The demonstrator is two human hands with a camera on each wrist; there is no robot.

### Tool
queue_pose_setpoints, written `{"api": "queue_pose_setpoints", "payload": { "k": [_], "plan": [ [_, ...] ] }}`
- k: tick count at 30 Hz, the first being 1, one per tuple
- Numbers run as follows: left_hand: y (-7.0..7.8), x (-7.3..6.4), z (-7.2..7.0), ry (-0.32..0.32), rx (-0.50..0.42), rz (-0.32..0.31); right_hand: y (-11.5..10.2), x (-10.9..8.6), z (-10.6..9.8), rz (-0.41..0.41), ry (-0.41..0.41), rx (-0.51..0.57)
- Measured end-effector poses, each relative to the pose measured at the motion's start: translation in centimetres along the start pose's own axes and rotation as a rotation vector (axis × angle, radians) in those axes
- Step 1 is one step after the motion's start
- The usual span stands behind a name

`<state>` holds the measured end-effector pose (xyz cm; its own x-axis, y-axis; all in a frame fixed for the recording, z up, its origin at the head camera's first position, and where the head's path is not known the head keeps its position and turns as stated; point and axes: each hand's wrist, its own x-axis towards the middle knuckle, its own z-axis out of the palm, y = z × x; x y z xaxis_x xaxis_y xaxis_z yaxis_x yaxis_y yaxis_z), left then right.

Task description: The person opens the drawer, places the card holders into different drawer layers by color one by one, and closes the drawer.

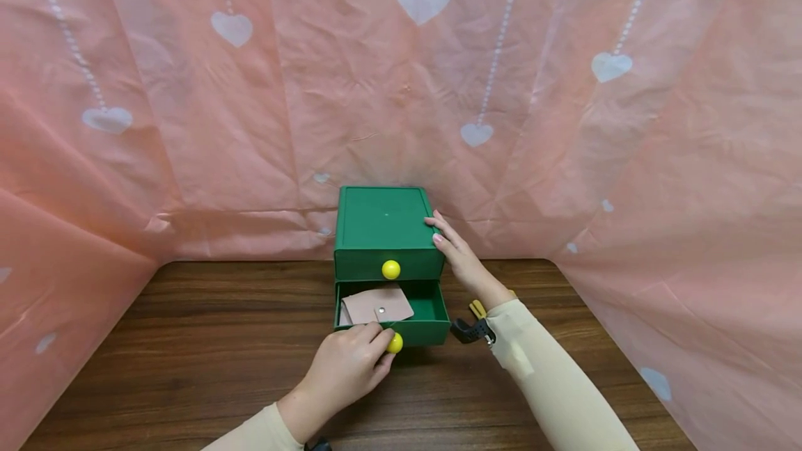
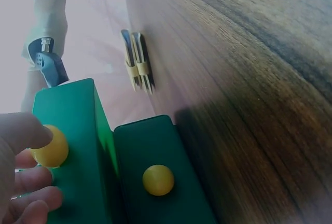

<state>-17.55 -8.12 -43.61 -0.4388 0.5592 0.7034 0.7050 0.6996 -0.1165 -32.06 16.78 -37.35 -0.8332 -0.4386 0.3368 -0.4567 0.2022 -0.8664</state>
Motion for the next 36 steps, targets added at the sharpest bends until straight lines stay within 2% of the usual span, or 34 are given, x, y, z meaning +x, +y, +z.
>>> {"api": "queue_pose_setpoints", "payload": {
  "k": [6,15,21,28,36],
  "plan": [
    [-0.1,0.2,0.2,0.025,-0.001,0.001,-0.2,0.0,0.0,0.021,-0.001,-0.008],
    [-0.6,0.6,0.5,0.027,0.006,-0.023,-0.1,0.2,-0.2,0.048,-0.022,0.052],
    [-1.1,0.8,1.0,0.024,0.021,-0.046,0.0,0.1,0.0,0.025,-0.003,0.029],
    [-1.9,1.0,1.4,0.042,0.033,-0.041,-0.1,0.0,0.1,-0.003,-0.002,0.019],
    [-2.6,1.4,1.9,0.031,0.020,-0.057,-0.2,0.0,0.0,0.015,-0.008,0.022]
  ]
}}
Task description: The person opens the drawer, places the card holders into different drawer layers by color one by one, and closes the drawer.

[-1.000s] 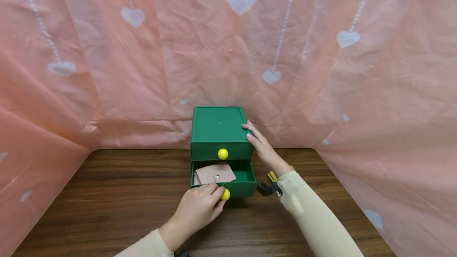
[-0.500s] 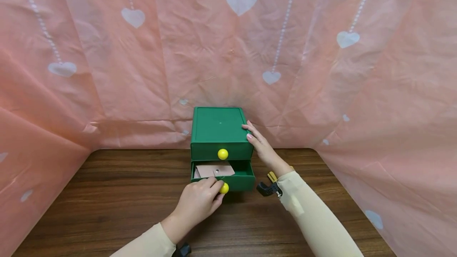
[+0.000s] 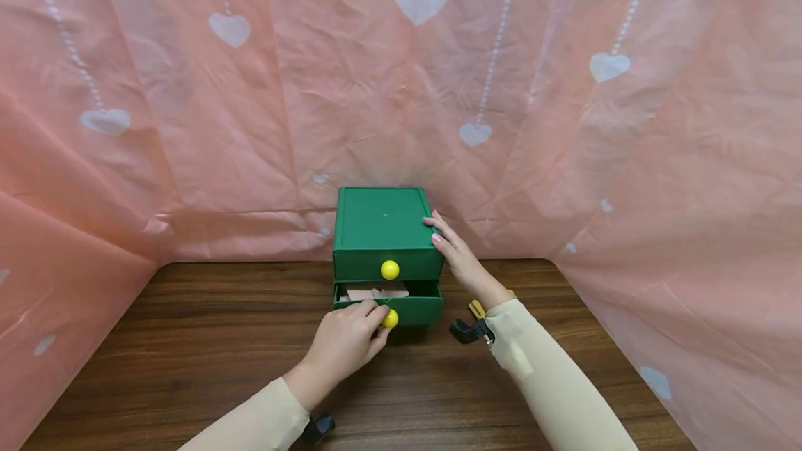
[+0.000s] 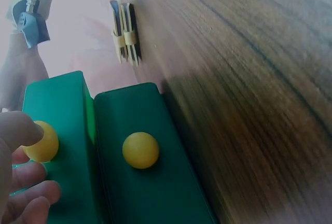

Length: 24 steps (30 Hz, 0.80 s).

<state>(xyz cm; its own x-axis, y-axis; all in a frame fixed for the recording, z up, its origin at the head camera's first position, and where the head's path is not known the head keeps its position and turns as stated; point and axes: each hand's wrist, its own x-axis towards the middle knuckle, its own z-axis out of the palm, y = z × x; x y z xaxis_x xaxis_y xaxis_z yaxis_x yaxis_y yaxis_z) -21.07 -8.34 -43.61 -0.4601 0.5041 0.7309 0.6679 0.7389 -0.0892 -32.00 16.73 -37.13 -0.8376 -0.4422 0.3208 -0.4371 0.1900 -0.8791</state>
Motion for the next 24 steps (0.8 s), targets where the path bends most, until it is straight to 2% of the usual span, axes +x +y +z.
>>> {"api": "queue_pose_setpoints", "payload": {
  "k": [18,24],
  "plan": [
    [-1.1,0.3,1.3,0.013,0.003,-0.034,0.4,0.1,0.0,-0.024,0.013,-0.026],
    [-1.4,0.4,1.7,0.006,0.005,-0.051,0.5,0.1,0.1,-0.034,0.024,-0.005]
  ]
}}
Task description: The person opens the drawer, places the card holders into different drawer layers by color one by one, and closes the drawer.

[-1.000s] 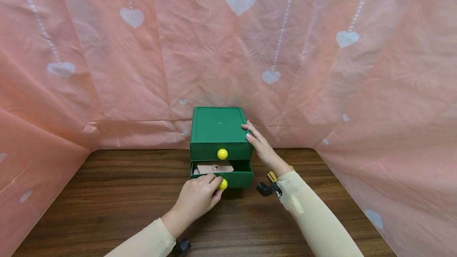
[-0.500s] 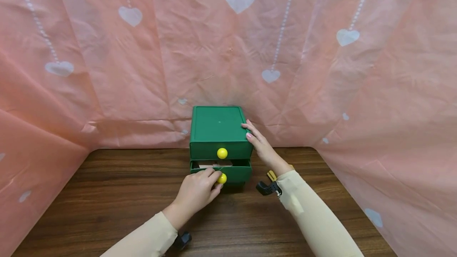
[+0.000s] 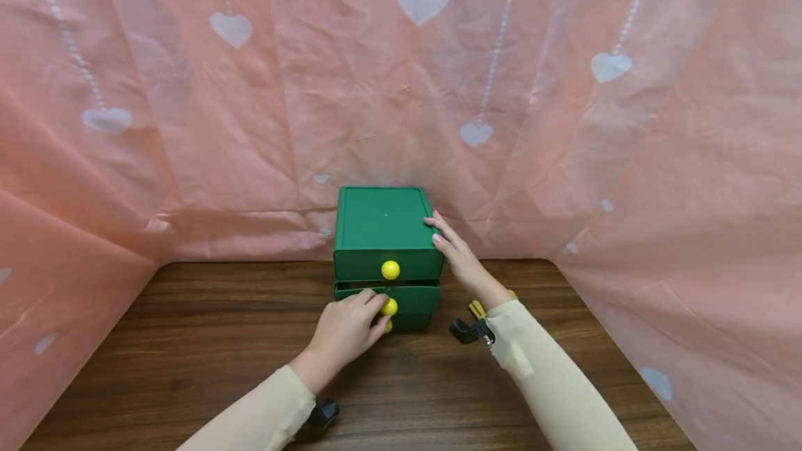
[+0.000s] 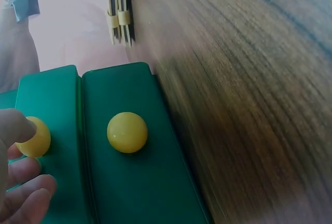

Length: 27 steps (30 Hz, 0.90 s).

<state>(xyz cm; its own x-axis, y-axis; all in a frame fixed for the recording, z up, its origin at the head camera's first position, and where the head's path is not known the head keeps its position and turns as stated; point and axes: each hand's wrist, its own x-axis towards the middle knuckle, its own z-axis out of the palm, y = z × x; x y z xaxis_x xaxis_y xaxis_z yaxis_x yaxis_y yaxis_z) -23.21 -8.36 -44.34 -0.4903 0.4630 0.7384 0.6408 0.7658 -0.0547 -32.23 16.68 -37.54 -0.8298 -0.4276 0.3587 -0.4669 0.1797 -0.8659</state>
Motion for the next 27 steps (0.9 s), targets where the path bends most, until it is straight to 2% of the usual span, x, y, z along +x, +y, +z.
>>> {"api": "queue_pose_setpoints", "payload": {
  "k": [14,27],
  "plan": [
    [-0.53,0.48,0.71,-0.018,0.027,-0.039,-0.08,-0.08,0.07,-0.004,0.001,-0.004],
    [-0.50,0.52,0.79,-0.012,0.036,-0.044,-0.16,-0.01,0.13,0.015,-0.003,0.041]
  ]
}}
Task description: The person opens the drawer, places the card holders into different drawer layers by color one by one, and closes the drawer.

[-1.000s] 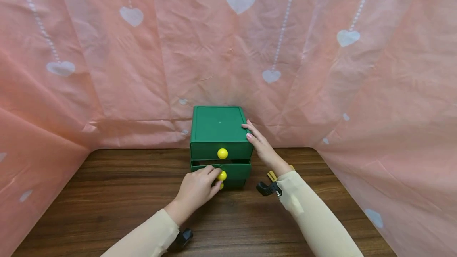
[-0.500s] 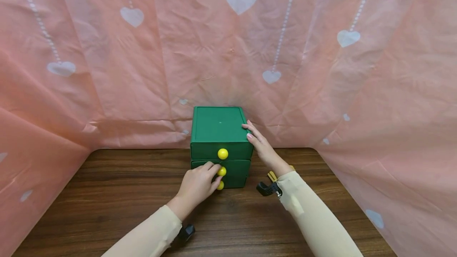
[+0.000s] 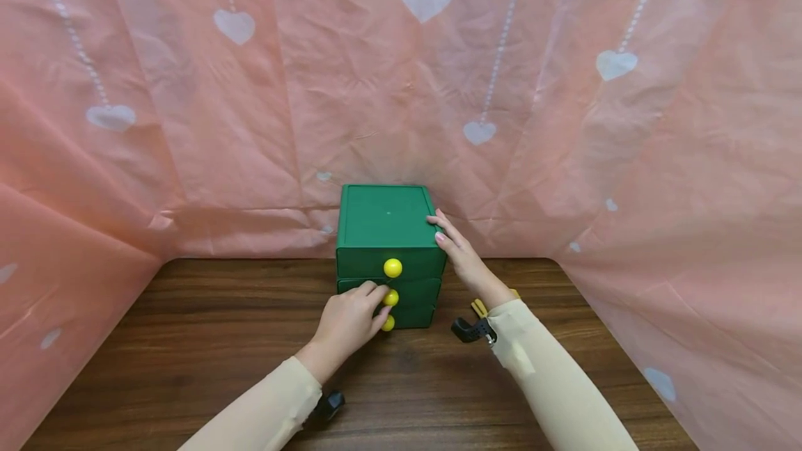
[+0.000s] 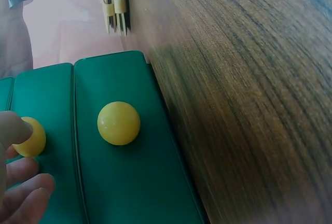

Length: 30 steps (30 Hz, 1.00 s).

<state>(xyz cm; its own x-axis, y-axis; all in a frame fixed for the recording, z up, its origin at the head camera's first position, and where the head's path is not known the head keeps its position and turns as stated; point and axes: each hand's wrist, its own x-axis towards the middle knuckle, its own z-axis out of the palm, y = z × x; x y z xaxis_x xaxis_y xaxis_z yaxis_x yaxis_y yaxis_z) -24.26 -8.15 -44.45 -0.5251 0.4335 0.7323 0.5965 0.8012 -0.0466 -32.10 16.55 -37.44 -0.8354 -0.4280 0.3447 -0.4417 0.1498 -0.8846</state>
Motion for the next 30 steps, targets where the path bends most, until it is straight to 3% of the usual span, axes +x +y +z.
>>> {"api": "queue_pose_setpoints", "payload": {
  "k": [11,16,23,30],
  "plan": [
    [0.1,0.0,-0.3,-0.016,-0.018,-0.018,-0.1,0.1,-0.1,0.012,-0.003,0.001],
    [0.2,-0.1,-0.6,-0.063,-0.052,-0.036,-0.1,0.2,-0.2,0.014,0.003,-0.044],
    [0.0,-0.5,-0.9,-0.133,-0.081,-0.061,0.0,0.2,-0.1,-0.001,0.000,-0.015],
    [-0.5,-0.7,-1.5,-0.119,-0.118,-0.051,0.0,0.2,0.0,0.000,0.003,0.009]
  ]
}}
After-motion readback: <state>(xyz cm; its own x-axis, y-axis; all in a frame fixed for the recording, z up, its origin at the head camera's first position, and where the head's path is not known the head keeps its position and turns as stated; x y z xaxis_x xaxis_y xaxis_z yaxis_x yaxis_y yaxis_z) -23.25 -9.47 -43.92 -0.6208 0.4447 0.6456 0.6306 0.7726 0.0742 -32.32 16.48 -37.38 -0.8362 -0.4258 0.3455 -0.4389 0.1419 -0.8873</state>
